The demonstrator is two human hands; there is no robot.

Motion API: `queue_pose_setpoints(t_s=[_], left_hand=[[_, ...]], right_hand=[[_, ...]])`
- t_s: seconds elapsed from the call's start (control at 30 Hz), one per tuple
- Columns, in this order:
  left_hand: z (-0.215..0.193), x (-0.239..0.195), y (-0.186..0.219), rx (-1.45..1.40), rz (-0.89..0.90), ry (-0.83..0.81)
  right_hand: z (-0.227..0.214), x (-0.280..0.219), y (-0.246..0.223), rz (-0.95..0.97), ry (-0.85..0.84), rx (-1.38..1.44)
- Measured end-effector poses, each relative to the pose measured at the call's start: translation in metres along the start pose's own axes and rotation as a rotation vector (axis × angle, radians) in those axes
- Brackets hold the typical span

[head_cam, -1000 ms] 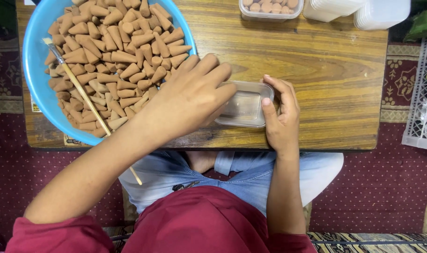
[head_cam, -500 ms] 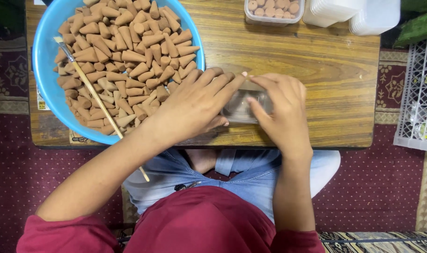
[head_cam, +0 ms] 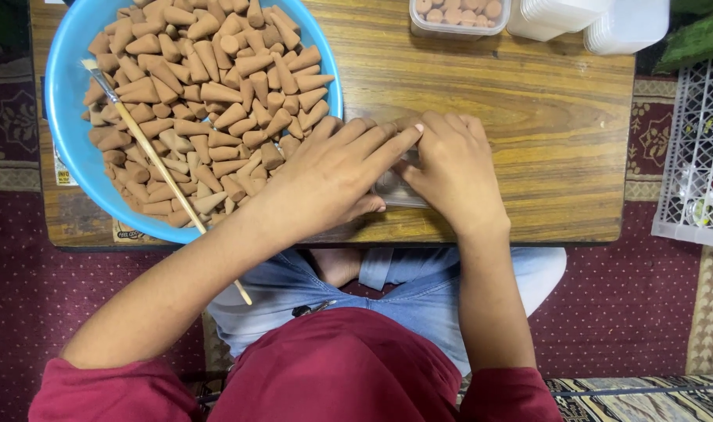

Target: A person is sitting on the floor, picking up incense cones from a large bowl, applying a coating to their tips with a brush, and placing them into a small plastic container.

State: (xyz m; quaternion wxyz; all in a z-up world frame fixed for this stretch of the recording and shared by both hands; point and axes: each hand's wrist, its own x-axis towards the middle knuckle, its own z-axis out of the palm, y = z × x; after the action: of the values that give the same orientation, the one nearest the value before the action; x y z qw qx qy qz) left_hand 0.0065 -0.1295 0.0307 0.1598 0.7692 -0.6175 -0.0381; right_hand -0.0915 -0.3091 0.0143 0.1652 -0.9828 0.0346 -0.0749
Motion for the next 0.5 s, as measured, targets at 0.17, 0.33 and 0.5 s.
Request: queue_pose_setpoints(t_s=[0.17,0.33,0.5], left_hand=[[0.0034,-0.0002,-0.0012,0.031,-0.007,0.003],[0.0014,-0.0020,0.0003,0.023,-0.037,0.004],[-0.0011,-0.0015,-0.0007,-0.024,-0.035,0.021]], right_hand=[[-0.0011,-0.0005,-0.0019,-0.040,0.070,0.022],[-0.0028,-0.0020,-0.0023,-0.046,0.115,-0.033],[-0.0059,-0.0034,-0.0023,-0.073,0.142,0.057]])
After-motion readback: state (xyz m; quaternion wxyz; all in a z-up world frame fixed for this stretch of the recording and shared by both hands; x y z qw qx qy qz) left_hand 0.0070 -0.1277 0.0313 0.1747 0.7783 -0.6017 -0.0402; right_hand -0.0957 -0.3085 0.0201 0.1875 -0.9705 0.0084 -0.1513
